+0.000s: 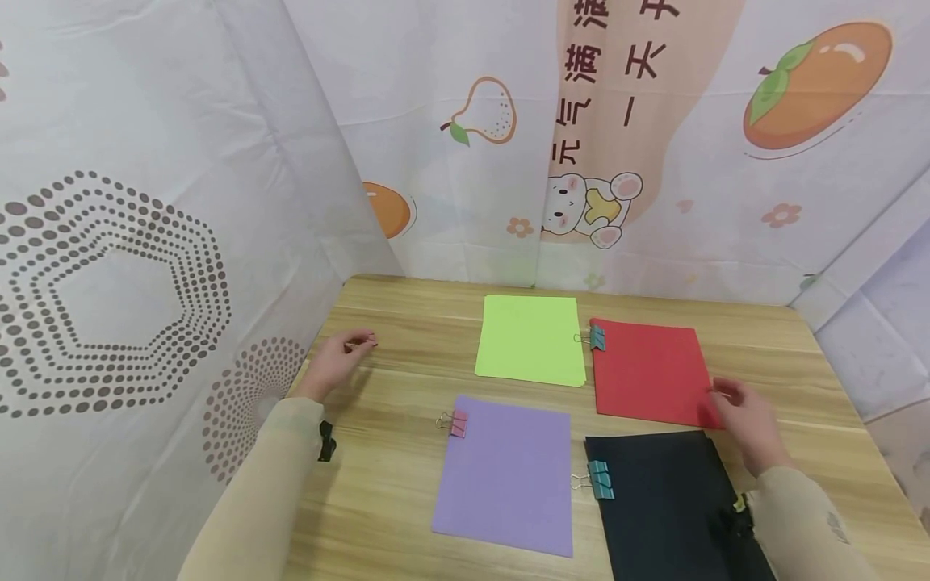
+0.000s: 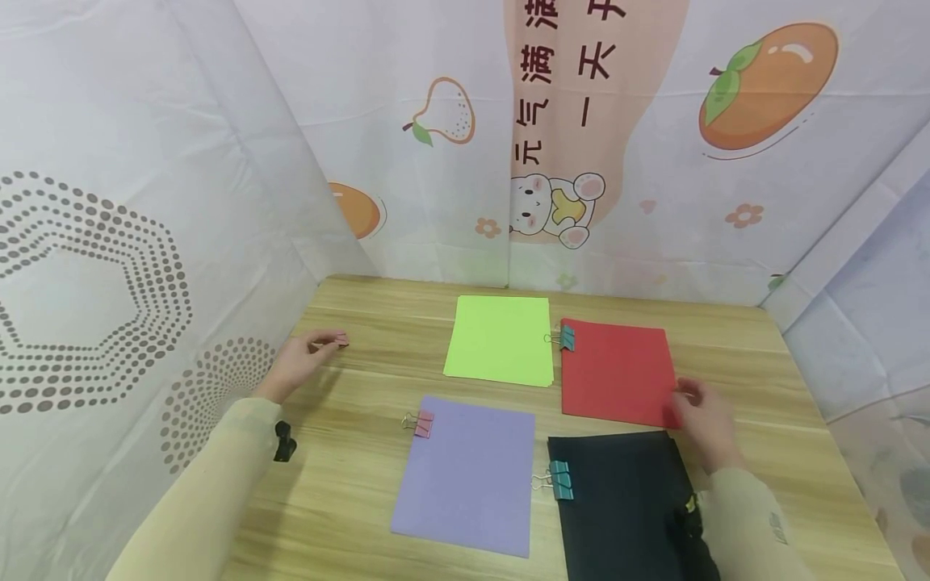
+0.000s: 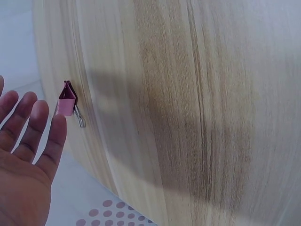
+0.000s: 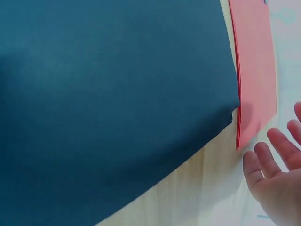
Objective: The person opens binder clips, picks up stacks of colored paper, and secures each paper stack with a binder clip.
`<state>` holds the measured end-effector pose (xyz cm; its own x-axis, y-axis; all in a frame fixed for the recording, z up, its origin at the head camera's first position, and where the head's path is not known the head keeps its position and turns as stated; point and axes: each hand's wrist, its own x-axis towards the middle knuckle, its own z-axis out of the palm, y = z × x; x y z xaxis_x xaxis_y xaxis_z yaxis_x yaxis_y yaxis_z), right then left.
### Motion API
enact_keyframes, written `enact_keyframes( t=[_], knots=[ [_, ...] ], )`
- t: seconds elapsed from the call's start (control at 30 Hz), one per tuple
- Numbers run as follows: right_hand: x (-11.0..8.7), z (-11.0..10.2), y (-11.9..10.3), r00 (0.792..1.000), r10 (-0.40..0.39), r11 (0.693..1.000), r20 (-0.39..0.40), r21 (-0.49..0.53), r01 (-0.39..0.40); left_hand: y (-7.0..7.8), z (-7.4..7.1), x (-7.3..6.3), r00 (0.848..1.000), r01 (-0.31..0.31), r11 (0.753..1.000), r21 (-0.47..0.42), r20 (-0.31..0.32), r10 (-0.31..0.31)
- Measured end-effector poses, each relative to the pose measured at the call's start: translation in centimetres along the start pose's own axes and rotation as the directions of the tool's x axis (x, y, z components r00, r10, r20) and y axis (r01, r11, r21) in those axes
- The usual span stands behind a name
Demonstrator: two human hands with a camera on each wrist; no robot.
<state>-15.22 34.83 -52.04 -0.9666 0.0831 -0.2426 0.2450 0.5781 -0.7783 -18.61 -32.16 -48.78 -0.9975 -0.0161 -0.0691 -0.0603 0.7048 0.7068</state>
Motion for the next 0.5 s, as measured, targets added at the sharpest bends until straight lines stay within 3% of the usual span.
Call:
enact_keyframes(
  t=[0.23, 0.33, 0.5],
  knots=[
    [0.4, 0.8, -0.4, 0.992, -0.081, 0.985, 0.098, -0.143, 0.095, -0.4, -0.2, 0.1, 0.997, -0.035, 0.999, 0.022, -0.074, 0.037],
    [0.6, 1.3, -0.3, 0.986, -0.124, 0.96, 0.11, -0.24, 0.148, -0.8, -0.3, 0.2, 0.995, -0.039, 0.998, 0.044, -0.09, 0.043],
    [0.9, 2.2, -0.1, 0.975, -0.206, 0.896, 0.087, -0.383, 0.224, -1.2, -0.5, 0.3, 0.996, 0.012, 0.998, 0.057, -0.087, -0.007]
  ],
)
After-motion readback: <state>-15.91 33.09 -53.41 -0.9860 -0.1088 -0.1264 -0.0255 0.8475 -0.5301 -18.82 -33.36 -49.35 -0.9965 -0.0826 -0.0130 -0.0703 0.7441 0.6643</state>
